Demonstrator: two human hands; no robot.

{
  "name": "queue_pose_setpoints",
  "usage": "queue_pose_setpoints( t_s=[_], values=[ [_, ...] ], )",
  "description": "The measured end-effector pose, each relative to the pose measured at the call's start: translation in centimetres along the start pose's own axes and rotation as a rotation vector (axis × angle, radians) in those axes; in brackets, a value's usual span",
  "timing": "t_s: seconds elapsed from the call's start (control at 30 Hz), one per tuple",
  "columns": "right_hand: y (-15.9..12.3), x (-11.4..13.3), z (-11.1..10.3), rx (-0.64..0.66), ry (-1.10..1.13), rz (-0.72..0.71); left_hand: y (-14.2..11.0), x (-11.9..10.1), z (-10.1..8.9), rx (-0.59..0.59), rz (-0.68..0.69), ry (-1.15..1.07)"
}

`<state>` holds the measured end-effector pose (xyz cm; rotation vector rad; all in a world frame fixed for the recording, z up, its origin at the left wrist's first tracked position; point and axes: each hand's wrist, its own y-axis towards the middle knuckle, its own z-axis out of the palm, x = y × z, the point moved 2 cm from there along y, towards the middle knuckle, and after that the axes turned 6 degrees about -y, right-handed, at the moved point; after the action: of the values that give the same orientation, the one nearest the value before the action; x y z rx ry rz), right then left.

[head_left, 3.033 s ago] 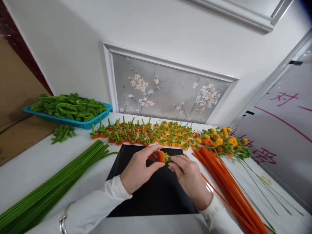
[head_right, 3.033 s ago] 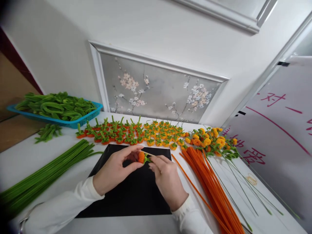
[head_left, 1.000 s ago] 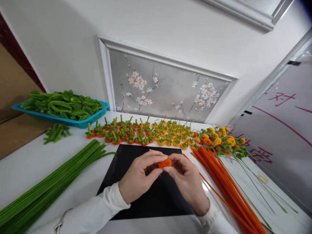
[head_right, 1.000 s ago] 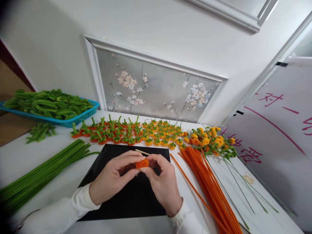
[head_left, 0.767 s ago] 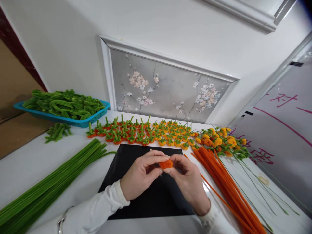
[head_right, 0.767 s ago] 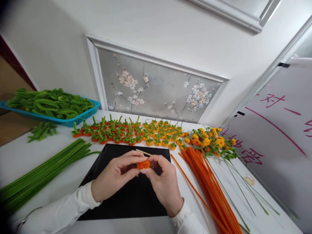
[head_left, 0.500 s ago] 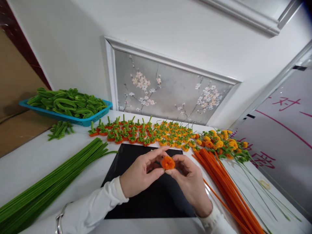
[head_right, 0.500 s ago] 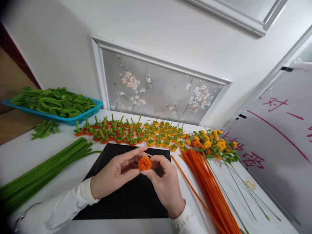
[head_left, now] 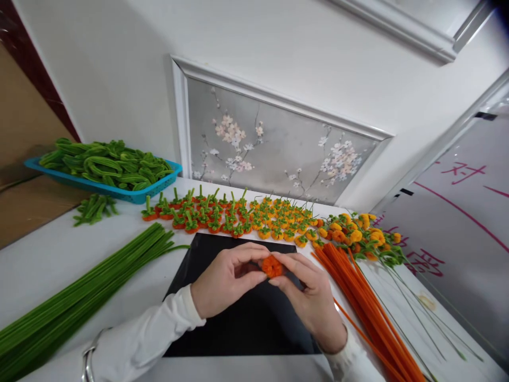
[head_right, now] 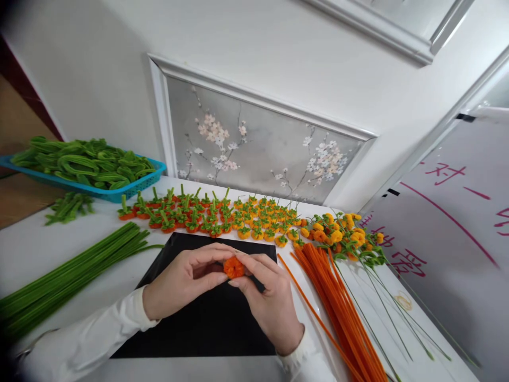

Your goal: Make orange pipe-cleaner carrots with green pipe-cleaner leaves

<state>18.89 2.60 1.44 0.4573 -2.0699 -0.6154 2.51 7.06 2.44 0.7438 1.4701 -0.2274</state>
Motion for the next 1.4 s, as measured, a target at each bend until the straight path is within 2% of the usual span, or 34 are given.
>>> queue_pose_setpoints(
  t_s=[0.23,0.4,0.6,0.8,0.93,1.13,1.27,1.4],
  values=[
    [-0.2,0.0,0.2,-0.088,-0.033,-0.046,0.0,-0.2,0.4,0.009,-0.053,-0.131],
    [-0.4,0.1,0.3,-0.143,-0.05,-0.027,-0.1,-0.4,0.7,0.005,-0.072,-0.211],
    [-0.4,0.1,0.6,-0.1,0.039,0.047,-0.2,-0.3,0.6,-0.016,-0.052,-0.149],
    [-0.7,-0.8,0.8,-0.063,0.191,0.114,-0.1,0.0,0.3,-0.04,-0.09,-0.23],
    [-0.5,-0.8,0.3,-0.082,0.137,0.077,-0.3,0.1,0.2,-0.065,-0.056,-0.244],
    [-0.1,-0.3,0.2,-0.071,0.081,0.076,-0.5,0.2,0.7,-0.011,-0.068,-0.242],
    [-0.2,-0.4,0.5,-0.049,0.131,0.097,-0.3,0.4,0.7,-0.032,-0.084,-0.166],
    [-0.2,-0.6,0.5,-0.011,0.198,0.117,-0.2,0.4,0.5,-0.041,-0.039,-0.044]
  ],
)
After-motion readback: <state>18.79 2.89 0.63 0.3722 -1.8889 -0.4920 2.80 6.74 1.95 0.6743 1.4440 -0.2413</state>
